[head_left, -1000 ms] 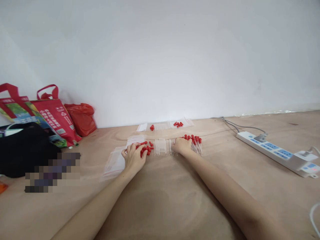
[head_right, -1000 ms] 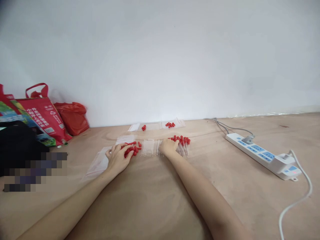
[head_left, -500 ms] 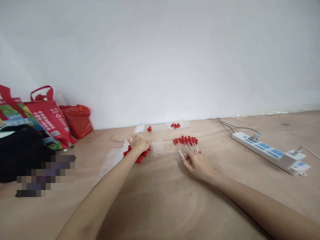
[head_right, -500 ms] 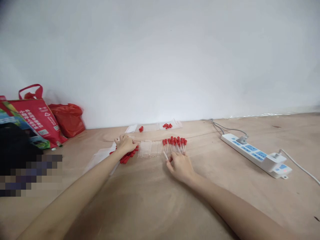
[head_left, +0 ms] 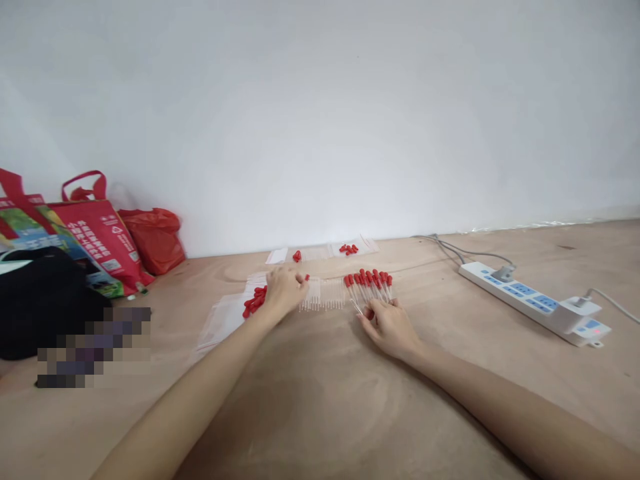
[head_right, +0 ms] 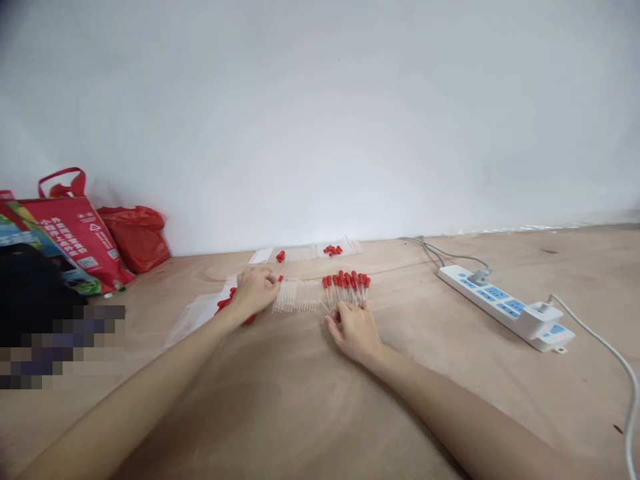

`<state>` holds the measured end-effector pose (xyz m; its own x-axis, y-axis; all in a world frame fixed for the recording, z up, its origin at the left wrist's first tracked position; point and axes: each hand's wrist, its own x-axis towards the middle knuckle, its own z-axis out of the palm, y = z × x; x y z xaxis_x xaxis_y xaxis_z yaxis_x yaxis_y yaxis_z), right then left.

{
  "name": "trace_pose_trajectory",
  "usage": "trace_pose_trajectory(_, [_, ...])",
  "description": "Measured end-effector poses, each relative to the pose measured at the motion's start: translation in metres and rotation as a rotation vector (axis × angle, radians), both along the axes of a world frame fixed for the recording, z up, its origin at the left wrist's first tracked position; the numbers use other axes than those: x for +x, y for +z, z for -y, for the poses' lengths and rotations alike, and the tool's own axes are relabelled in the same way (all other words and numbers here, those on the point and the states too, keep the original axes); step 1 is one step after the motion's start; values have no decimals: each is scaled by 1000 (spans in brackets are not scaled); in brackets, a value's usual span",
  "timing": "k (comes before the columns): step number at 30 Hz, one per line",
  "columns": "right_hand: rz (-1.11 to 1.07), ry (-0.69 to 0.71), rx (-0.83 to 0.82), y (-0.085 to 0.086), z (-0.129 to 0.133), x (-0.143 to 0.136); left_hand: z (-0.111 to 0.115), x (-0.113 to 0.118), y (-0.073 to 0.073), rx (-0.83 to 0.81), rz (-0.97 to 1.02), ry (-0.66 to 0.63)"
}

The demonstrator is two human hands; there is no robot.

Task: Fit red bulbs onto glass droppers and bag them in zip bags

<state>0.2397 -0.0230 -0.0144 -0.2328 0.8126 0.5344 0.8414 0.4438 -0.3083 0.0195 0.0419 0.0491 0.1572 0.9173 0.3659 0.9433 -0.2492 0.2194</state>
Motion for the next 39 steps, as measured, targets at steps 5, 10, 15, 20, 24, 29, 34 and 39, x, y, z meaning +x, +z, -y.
trace_pose_trajectory(5, [0, 87, 26, -3, 0, -2, 63, 0, -27, 74, -189, -464])
trace_pose_trajectory(10, [32, 180, 47, -4, 2, -5, 72, -6, -47, 64, -35, -479])
trace_pose_trajectory(15, [63, 273, 83, -3, 3, -7, 59, -6, -58, 110, 4, -527])
trace_pose_trajectory(20, [64, 326, 109, -2, 5, -7, 61, -4, -58, 175, 63, -564])
trace_pose_trajectory(24, [52, 378, 136, -3, 8, -8, 67, -3, -55, 186, 85, -562])
trace_pose_trajectory(29, [26, 389, 124, -2, 11, -9, 70, -2, -53, 190, 105, -570])
trace_pose_trajectory(34, [25, 417, 72, -3, 9, -8, 70, -1, -53, 138, 129, -598])
trace_pose_trajectory(39, [18, 443, 39, -4, 5, -6, 72, 0, -52, 89, 137, -678])
